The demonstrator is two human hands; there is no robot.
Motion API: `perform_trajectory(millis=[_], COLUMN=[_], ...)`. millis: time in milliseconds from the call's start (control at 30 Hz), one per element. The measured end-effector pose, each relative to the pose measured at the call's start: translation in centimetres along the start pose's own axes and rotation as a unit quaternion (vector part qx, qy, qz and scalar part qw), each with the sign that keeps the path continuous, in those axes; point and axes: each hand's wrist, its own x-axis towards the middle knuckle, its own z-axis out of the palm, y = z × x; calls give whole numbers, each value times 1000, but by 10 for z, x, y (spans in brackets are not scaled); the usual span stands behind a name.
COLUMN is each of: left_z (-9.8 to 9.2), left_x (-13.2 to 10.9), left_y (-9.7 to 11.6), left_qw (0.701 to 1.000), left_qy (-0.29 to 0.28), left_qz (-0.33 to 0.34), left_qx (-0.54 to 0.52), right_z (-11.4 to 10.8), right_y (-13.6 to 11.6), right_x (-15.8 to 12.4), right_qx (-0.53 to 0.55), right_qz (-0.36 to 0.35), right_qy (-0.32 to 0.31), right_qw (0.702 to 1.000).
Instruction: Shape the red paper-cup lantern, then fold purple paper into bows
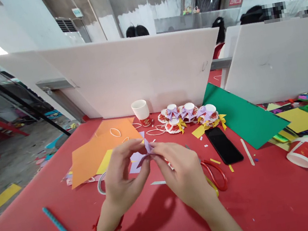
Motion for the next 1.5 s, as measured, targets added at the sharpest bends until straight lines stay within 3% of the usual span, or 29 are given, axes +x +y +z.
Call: perform_trajectory(millis=[200, 500, 800, 1400, 1500], left_z=[-4, -3, -6, -5, -6], left_x=[2, 2, 2, 5, 5], left_y=[-5, -9, -14, -10, -11], left_qw=[997, 997, 995, 997, 999], left_qy=[3, 27, -17, -6, -13], left_qz=[69, 71, 95, 72, 29], left_qx=[43, 17, 8, 24, 43], right_z=[-6, -2, -3, -1, -2], right_y=[4, 9, 8, 9, 10], right_x=[4, 1, 4, 7, 9], right_qx=[-7, 24, 21, -64, -68], right_qz=[-50, -51, -32, -75, -68], right_qy=[53, 19, -2, 48, 38], right_qw=[997, 998, 999, 994, 995])
